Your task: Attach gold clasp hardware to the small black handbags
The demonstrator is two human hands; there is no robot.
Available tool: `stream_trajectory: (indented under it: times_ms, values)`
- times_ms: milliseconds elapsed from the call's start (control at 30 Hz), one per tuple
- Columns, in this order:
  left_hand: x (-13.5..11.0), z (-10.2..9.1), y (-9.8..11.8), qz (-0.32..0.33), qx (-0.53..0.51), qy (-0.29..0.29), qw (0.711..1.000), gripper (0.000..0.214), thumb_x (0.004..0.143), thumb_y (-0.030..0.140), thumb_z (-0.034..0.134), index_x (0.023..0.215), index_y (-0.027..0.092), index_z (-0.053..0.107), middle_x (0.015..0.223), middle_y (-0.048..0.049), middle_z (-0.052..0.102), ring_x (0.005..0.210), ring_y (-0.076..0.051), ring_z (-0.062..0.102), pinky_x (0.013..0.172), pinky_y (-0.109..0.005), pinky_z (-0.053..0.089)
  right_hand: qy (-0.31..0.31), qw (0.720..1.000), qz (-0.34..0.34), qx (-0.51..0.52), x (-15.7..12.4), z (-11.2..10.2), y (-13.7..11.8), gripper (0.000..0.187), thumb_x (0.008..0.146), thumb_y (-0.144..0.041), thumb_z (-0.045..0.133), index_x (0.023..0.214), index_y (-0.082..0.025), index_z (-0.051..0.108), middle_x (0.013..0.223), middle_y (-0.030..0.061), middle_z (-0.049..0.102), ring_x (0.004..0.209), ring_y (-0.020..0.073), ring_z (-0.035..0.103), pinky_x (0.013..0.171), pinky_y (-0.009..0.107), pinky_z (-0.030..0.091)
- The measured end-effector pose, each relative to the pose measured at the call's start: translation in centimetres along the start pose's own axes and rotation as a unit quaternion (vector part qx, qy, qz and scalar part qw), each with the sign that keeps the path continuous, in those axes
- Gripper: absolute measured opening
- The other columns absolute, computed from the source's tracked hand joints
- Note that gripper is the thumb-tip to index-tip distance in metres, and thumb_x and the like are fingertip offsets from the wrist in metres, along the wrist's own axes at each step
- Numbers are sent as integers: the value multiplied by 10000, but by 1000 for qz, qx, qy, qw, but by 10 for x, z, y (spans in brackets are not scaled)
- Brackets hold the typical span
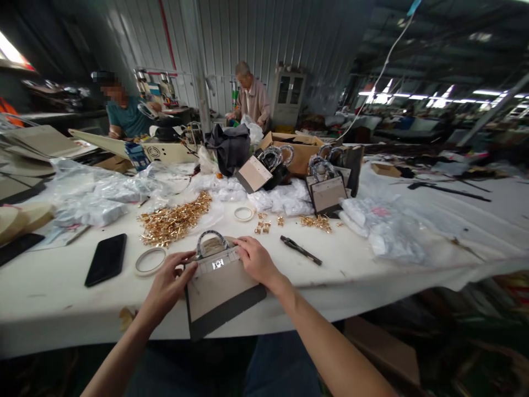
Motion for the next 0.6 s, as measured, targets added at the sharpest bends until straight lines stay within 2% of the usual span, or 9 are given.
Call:
stream_trajectory:
  times_ms: [100,167,367,533,600]
  values:
    - [-1,3,-4,-7,-6,13,1000,452,935,628,743,1061,210,861,1264,-126,693,1048,-269,730,815,-357,618,5,1000,-3,-5,-1,1,1,377,1141,-247,539,1424,-264,787,1436,116,741,1377,288,679,1251,483,510]
    - [-2,4,-5,-12,1,30,999,449,913,632,774,1009,204,869,1259,-126,683,1065,-271,726,799,-341,617,3,1000,-6,-5,-2,1,1,382,1145,-241,535,1440,-261,778,1446,117,737,1383,285,671,1253,480,506]
    - [-7,6,-11,-3,15,40,999,509,924,691,763,1066,218,888,1330,-126,710,844,-207,704,694,-344,593,3,1000,5,-6,-4,-1,-3,361,1147,-209,555,1427,-239,780,1426,124,731,1364,280,666,1242,470,514]
    - [-2,5,-15,7,51,43,998,582,855,779,766,1049,249,908,1315,-125,758,981,-284,770,685,-343,643,20,1000,1,3,-8,-1,-5,339,1151,-188,581,1428,-244,766,1414,111,722,1357,256,664,1233,437,524]
    - [-2,5,-17,6,64,51,997,595,842,794,758,1050,257,908,1320,-113,766,899,-268,778,672,-355,657,25,1000,4,2,-8,-1,-5,337,1145,-178,590,1425,-251,764,1407,104,724,1349,252,669,1227,430,529]
Point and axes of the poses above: each hand's wrist, its own x-axis towards the middle knuckle, its own z-axis out of the palm, y = z × x, the point moved 2 cm from there along x, towards the middle knuckle
